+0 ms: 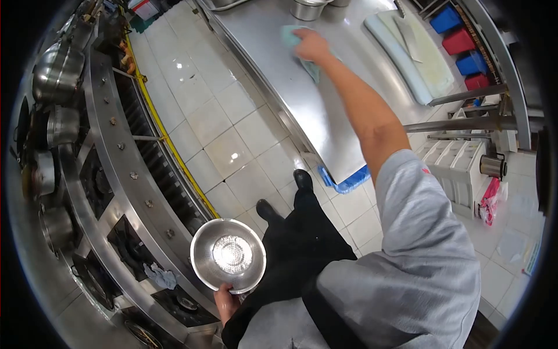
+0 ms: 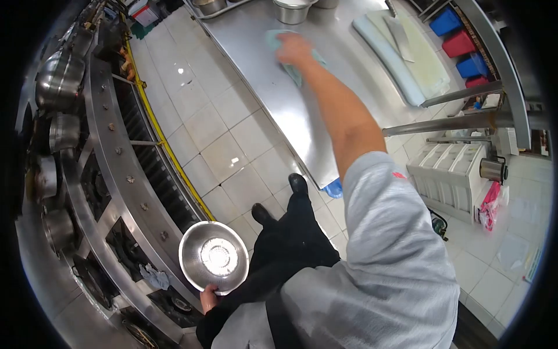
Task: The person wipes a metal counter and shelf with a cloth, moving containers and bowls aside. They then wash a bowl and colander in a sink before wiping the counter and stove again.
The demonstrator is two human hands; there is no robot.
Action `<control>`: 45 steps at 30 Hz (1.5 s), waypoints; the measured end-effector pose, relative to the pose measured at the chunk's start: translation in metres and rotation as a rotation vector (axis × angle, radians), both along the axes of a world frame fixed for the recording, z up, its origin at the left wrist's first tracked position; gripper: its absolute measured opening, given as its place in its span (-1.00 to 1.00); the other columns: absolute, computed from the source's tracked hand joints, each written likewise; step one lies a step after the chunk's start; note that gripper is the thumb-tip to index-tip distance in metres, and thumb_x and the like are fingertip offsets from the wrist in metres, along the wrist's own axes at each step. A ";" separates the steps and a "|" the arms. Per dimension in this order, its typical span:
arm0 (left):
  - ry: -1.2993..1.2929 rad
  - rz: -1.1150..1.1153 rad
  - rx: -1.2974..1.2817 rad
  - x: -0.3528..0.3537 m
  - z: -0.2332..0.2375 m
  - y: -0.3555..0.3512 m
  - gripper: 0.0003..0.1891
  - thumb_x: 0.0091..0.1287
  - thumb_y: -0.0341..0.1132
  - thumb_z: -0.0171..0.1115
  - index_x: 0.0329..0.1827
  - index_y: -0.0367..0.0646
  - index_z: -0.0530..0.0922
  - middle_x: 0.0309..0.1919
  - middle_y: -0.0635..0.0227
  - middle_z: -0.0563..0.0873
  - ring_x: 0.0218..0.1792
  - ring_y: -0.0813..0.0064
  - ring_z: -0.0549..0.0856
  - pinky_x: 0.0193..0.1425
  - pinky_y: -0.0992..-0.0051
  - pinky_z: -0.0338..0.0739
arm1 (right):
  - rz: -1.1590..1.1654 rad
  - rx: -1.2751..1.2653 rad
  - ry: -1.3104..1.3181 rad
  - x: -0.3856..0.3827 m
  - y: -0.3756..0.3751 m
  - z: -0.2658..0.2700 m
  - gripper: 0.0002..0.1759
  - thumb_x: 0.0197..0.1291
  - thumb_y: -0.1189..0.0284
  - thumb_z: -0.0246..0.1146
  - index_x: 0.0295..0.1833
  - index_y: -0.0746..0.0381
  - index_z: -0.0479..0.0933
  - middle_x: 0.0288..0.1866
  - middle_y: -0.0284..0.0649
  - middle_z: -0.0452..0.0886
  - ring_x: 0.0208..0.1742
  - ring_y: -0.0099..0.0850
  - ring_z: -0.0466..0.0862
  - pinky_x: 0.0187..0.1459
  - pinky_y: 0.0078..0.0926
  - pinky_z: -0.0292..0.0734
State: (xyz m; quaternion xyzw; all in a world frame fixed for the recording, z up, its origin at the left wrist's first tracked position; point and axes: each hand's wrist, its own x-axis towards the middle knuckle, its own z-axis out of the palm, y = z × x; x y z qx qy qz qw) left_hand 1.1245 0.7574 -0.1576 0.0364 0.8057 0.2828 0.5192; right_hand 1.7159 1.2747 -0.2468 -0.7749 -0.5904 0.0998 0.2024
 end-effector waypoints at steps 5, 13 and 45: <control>-0.112 -0.041 -0.064 0.041 0.001 0.039 -0.42 0.11 -0.53 0.17 0.30 -0.40 0.44 -0.03 0.10 0.66 -0.09 0.12 0.73 0.00 0.11 0.71 | 0.484 0.215 0.161 -0.067 -0.164 0.016 -0.70 -0.19 0.55 0.24 -0.27 0.04 0.69 -0.07 -0.20 0.73 0.04 0.00 0.58 0.09 -0.01 0.48; -0.239 -0.166 0.130 0.077 -0.004 0.084 -0.40 0.07 -0.49 0.21 0.28 -0.41 0.47 0.04 0.09 0.67 -0.01 0.16 0.72 0.09 0.24 0.64 | 0.120 -0.139 0.084 0.011 -0.361 0.116 -0.54 -0.10 0.55 0.22 0.02 0.19 0.67 0.12 -0.06 0.64 0.13 0.00 0.54 0.24 -0.09 0.48; -0.483 -0.809 0.263 0.385 0.009 0.324 -0.50 0.19 -0.45 0.17 0.25 -0.37 0.47 -0.09 0.22 0.66 -0.17 0.39 0.69 -0.12 0.34 0.66 | -0.753 0.312 -0.101 0.313 -0.400 -0.029 -0.61 0.24 0.29 0.37 0.08 0.32 0.70 -0.12 0.14 0.75 0.01 0.04 0.73 0.17 -0.03 0.55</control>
